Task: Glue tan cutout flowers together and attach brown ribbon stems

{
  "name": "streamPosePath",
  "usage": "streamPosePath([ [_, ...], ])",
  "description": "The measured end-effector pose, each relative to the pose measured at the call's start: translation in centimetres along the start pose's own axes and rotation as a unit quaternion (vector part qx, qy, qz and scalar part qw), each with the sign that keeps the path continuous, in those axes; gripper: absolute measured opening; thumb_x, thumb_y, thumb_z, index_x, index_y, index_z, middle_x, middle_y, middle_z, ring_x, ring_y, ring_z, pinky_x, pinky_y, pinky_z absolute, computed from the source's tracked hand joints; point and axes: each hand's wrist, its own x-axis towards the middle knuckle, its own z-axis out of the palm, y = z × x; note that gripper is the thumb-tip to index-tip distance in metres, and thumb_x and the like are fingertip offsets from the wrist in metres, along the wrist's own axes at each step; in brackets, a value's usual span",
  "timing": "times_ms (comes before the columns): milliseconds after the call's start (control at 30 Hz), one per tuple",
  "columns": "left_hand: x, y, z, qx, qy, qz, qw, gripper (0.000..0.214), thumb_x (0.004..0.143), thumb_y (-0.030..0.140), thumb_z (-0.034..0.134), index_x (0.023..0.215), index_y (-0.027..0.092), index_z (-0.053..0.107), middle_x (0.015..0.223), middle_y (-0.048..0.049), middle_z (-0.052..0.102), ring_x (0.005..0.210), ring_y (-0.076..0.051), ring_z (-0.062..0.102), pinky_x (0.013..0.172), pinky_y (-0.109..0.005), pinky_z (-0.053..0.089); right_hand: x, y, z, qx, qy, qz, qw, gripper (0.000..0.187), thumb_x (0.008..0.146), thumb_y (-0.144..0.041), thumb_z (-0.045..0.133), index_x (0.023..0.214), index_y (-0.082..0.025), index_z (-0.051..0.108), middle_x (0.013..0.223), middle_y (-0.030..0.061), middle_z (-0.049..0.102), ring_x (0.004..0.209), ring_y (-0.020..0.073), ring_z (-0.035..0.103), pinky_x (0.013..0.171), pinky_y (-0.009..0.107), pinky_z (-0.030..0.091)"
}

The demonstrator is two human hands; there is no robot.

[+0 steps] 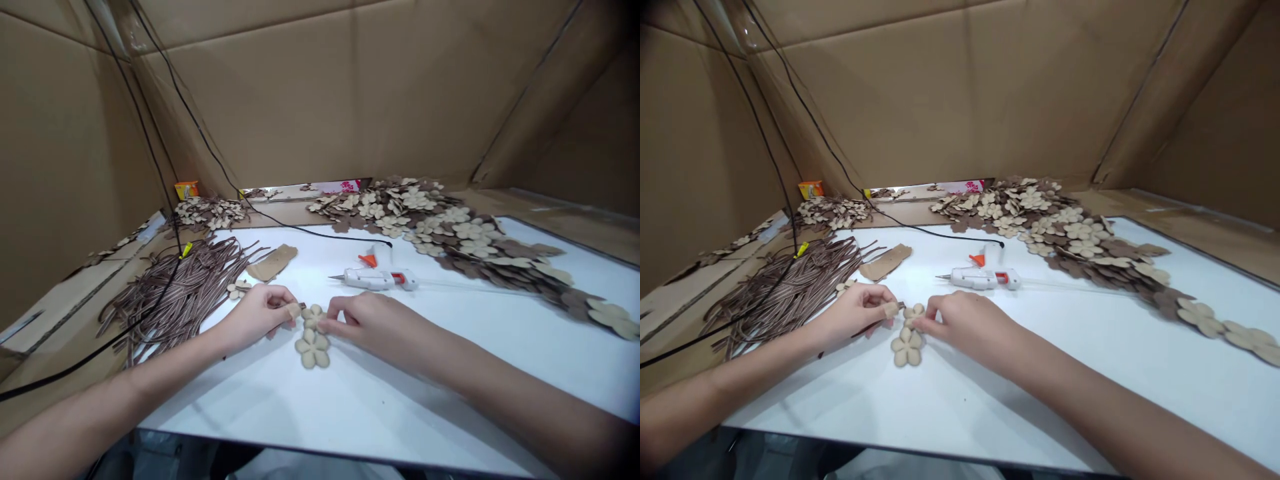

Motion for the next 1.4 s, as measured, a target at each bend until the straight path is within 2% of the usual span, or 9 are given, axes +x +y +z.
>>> streamPosePath([
  [100, 0.0, 0.0, -0.1, 0.004, 0.003, -0.005, 1.000, 0.018, 0.077, 0.031, 0.058, 0.074, 0.014, 0.061, 0.060, 0.0006, 0.061, 0.037, -0.003, 0.038, 0.033, -0.014, 0.025, -0.2, 0.4, -0.4, 0.010, 0.030, 0.003, 0.999, 0.038, 0.090, -0.042, 0.033, 0.075, -0.024, 0.063, 0.071, 0.0020, 0.065, 0.065, 0.0168, 0.057, 0.052, 0.024, 0.030],
  [167, 0.0, 0.1, -0.1, 0.004, 0.000, -0.009, 1.000, 0.018, 0.076, 0.031, 0.058, 0.074, 0.014, 0.061, 0.060, 0.0008, 0.061, 0.036, -0.003, 0.037, 0.033, -0.014, 0.024, -0.2, 0.7, -0.5, 0.001, 0.057, 0.014, 0.998, 0.028, 0.087, -0.034, 0.038, 0.092, -0.028, 0.064, 0.070, 0.0008, 0.064, 0.063, 0.0164, 0.057, 0.052, 0.023, 0.030],
  [267, -0.1, 0.3, -0.2, 0.003, -0.008, -0.017, 1.000, 0.019, 0.076, 0.033, 0.058, 0.075, 0.014, 0.061, 0.061, 0.0004, 0.061, 0.036, -0.003, 0.037, 0.032, -0.014, 0.024, 0.0, 1.1, -0.3, 0.013, 0.028, -0.024, 0.999, 0.041, 0.081, -0.023, 0.044, 0.120, -0.034, 0.053, 0.064, -0.0030, 0.061, 0.053, 0.0136, 0.053, 0.050, 0.022, 0.029],
  [333, 0.0, 0.3, -0.2, 0.001, -0.013, -0.021, 1.000, 0.020, 0.075, 0.034, 0.059, 0.075, 0.013, 0.061, 0.061, 0.0002, 0.062, 0.036, -0.003, 0.037, 0.032, -0.015, 0.024, 0.1, 1.2, 0.0, 0.018, 0.010, -0.056, 0.998, 0.047, 0.079, -0.020, 0.044, 0.123, -0.037, 0.052, 0.060, -0.0043, 0.059, 0.049, 0.0122, 0.050, 0.049, 0.022, 0.028],
  [567, 0.2, 0.0, -0.2, -0.010, -0.031, -0.052, 0.998, 0.018, 0.071, 0.033, 0.063, 0.071, 0.014, 0.062, 0.056, 0.0022, 0.061, 0.035, -0.004, 0.037, 0.033, -0.017, 0.025, 0.3, 0.5, 0.7, 0.015, 0.028, -0.059, 0.998, 0.026, 0.080, -0.028, 0.050, 0.102, -0.032, 0.062, 0.055, -0.0042, 0.056, 0.050, 0.0128, 0.051, 0.048, 0.022, 0.026],
  [833, 0.2, 0.6, -0.6, -0.021, -0.021, -0.099, 0.995, 0.019, 0.066, 0.031, 0.068, 0.066, 0.013, 0.062, 0.051, 0.0006, 0.060, 0.034, -0.004, 0.031, 0.034, -0.018, 0.019, -0.1, -0.2, 1.2, 0.008, 0.042, -0.061, 0.997, 0.020, 0.081, -0.031, 0.050, 0.098, -0.029, 0.061, 0.055, -0.0041, 0.057, 0.051, 0.0130, 0.051, 0.050, 0.022, 0.025],
  [933, -0.1, 1.0, -0.4, -0.028, -0.020, -0.101, 0.994, 0.020, 0.066, 0.030, 0.068, 0.066, 0.012, 0.062, 0.051, 0.0000, 0.061, 0.035, -0.004, 0.030, 0.036, -0.018, 0.019, -0.2, -0.5, 0.7, 0.079, 0.057, -0.046, 0.994, 0.021, 0.083, -0.030, 0.048, 0.099, -0.027, 0.062, 0.053, -0.0049, 0.053, 0.050, 0.0115, 0.047, 0.048, 0.022, 0.025],
  [1133, -0.6, 0.9, 0.2, -0.065, -0.039, -0.028, 0.997, 0.017, 0.071, 0.027, 0.066, 0.065, 0.011, 0.065, 0.061, -0.0039, 0.066, 0.058, -0.012, 0.058, 0.055, -0.020, 0.041, 0.2, -0.5, 0.9, 0.281, 0.014, -0.022, 0.959, 0.031, 0.083, -0.046, 0.048, 0.087, -0.020, 0.066, 0.051, -0.0064, 0.039, 0.045, 0.0086, 0.032, 0.041, 0.021, 0.020],
  [1400, -0.9, 1.0, 0.6, -0.070, -0.044, -0.016, 0.996, 0.014, 0.073, 0.023, 0.065, 0.065, 0.012, 0.065, 0.062, -0.0031, 0.066, 0.060, -0.012, 0.059, 0.059, -0.020, 0.043, 0.9, -0.2, 1.9, 0.364, -0.019, 0.010, 0.931, 0.029, 0.074, -0.045, 0.059, 0.078, -0.017, 0.066, 0.049, -0.0074, 0.033, 0.044, 0.0070, 0.025, 0.039, 0.021, 0.016],
])
